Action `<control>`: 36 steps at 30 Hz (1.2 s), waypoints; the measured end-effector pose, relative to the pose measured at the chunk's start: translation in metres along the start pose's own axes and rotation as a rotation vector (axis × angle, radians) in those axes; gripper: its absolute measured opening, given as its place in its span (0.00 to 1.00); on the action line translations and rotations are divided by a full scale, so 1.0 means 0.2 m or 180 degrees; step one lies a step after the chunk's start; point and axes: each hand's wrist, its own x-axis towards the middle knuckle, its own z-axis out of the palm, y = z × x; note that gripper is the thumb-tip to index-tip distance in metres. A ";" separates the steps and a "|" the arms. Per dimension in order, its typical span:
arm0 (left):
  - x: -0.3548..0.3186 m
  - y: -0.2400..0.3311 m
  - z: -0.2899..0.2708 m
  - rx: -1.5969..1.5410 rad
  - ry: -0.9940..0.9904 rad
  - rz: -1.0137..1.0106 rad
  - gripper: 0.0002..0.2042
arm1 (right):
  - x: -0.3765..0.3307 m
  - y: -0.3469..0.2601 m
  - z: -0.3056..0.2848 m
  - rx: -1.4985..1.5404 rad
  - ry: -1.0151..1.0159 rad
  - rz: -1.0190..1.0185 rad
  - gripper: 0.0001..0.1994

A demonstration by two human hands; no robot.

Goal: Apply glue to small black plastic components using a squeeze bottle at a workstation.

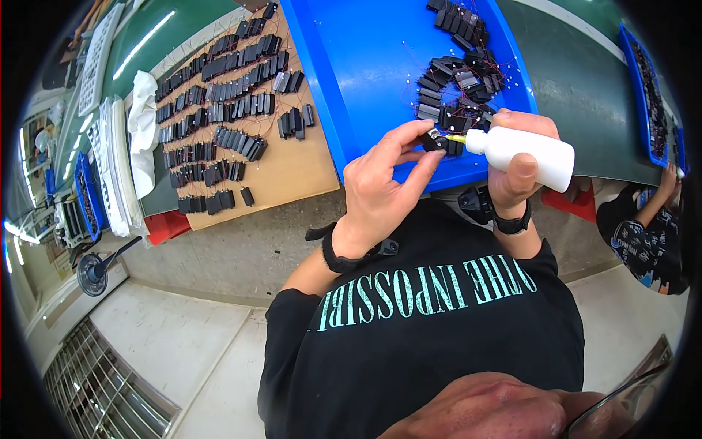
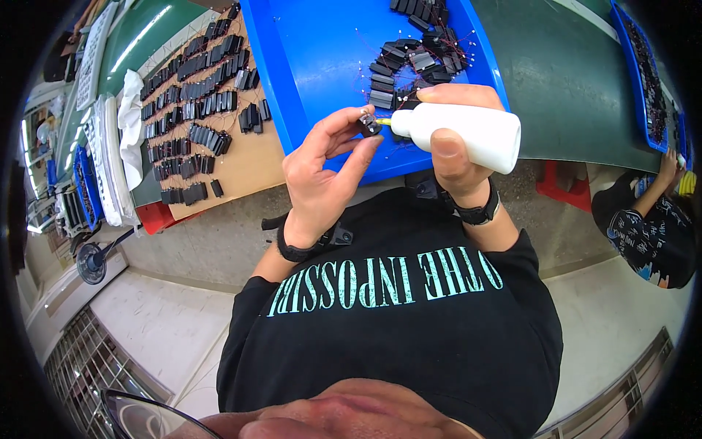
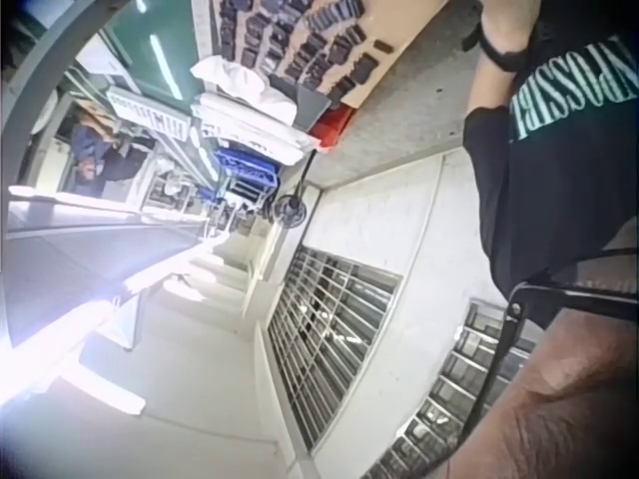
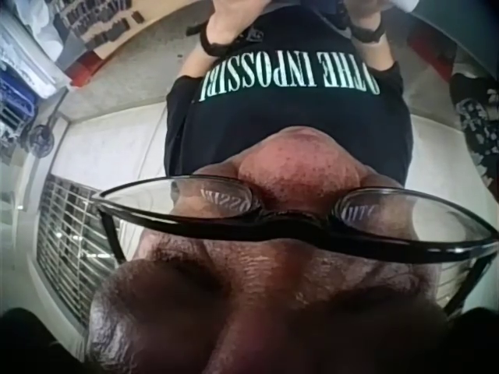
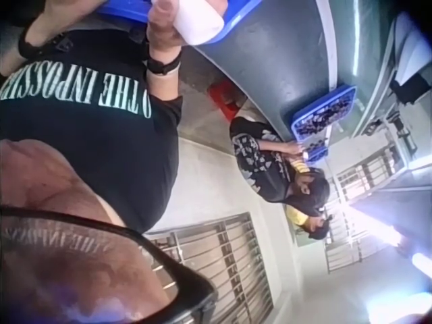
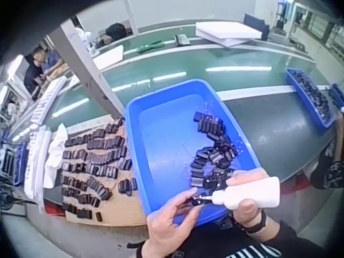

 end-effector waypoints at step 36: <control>-0.39 0.25 -0.64 0.1099 0.0718 0.0283 0.16 | -0.17 -0.17 0.04 0.0699 0.0775 -0.0164 0.31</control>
